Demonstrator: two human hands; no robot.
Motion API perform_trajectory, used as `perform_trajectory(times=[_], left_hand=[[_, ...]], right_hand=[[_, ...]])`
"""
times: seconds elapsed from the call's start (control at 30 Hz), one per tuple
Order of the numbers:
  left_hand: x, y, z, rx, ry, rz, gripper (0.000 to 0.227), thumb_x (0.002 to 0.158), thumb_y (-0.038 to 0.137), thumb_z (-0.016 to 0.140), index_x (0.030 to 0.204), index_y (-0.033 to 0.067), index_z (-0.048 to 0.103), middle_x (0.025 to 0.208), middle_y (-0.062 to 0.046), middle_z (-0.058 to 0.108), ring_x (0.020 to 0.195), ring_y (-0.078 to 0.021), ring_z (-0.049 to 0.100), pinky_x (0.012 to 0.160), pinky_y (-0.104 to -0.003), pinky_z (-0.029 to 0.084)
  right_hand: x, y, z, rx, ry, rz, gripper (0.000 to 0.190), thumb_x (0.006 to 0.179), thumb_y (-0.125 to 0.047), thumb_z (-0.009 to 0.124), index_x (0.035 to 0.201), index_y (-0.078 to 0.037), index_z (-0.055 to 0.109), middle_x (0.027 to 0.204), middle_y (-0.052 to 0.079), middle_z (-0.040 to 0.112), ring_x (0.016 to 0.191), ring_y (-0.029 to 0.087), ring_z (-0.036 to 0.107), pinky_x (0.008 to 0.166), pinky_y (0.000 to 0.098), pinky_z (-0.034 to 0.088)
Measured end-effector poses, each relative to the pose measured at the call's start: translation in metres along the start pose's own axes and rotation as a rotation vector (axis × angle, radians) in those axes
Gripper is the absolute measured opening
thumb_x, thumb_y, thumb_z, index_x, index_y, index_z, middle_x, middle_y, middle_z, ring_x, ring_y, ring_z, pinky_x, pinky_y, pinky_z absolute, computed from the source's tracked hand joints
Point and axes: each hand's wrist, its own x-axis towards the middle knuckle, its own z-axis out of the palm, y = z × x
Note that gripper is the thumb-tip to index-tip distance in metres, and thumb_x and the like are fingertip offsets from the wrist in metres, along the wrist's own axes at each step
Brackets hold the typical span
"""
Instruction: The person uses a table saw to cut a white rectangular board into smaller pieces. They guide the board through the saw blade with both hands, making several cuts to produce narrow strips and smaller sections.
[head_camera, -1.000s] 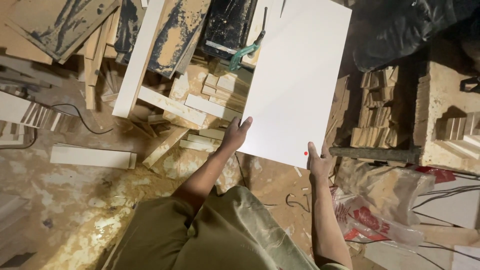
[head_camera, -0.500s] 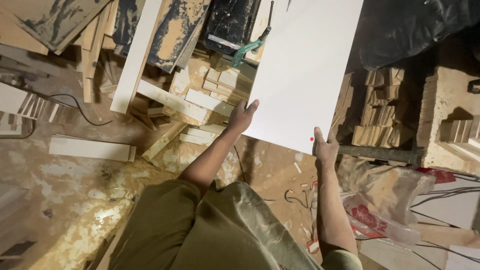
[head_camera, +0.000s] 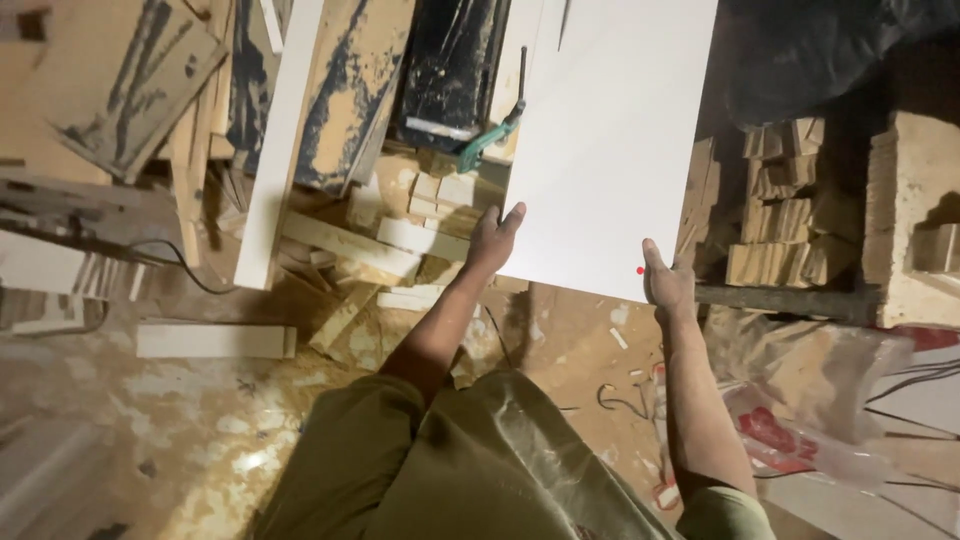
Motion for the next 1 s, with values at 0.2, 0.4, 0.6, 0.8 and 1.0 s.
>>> perform_trajectory(times=[0.2,0.4,0.6,0.8,1.0], left_hand=[[0.009,0.023,-0.009,0.025,-0.051,-0.009,0.107,0.096,0.081,0.049,0.163,-0.0019,0.038,0.163,-0.032,0.042,0.152,-0.0441,0.042,0.126,-0.059,0.035],[0.023,0.029,-0.008,-0.017,-0.045,0.011,0.093,0.098,0.076,0.055,0.152,0.0012,0.052,0.151,-0.031,0.055,0.145,-0.0463,0.050,0.120,-0.061,0.042],[0.021,0.016,-0.055,-0.224,0.056,0.030,0.056,0.096,0.046,0.076,0.130,0.0037,0.064,0.112,-0.028,0.069,0.089,-0.0421,0.076,0.059,-0.048,0.069],[0.038,0.070,-0.133,0.283,0.715,0.432,0.030,0.102,0.028,0.047,0.087,0.0082,0.063,0.082,-0.020,0.066,0.086,-0.0418,0.071,0.075,-0.050,0.058],[0.162,0.058,-0.122,0.722,0.892,0.798,0.040,0.094,0.029,0.076,0.125,0.0051,0.069,0.143,-0.027,0.062,0.129,-0.0478,0.062,0.110,-0.067,0.045]], right_hand=[[0.009,-0.017,0.004,-0.031,0.015,0.031,0.070,0.098,-0.074,0.078,0.116,-0.006,0.078,0.099,0.025,0.074,0.109,0.040,0.072,0.087,0.0571,0.054],[0.053,0.003,0.017,-0.015,0.084,0.017,0.069,0.100,-0.075,0.081,0.112,-0.007,0.078,0.090,0.020,0.074,0.099,0.034,0.075,0.085,0.0502,0.058],[0.033,-0.043,0.023,0.105,0.123,0.010,0.051,0.102,-0.060,0.082,0.084,-0.012,0.074,0.066,0.009,0.065,0.069,0.022,0.071,0.061,0.0362,0.055],[0.043,-0.060,0.027,0.127,0.126,-0.007,0.055,0.104,-0.062,0.083,0.097,-0.008,0.076,0.077,0.012,0.070,0.077,0.023,0.074,0.065,0.0378,0.057],[0.059,-0.064,0.031,0.098,0.158,-0.066,0.055,0.106,-0.063,0.083,0.092,-0.010,0.073,0.070,0.008,0.068,0.067,0.020,0.073,0.051,0.0330,0.054]])
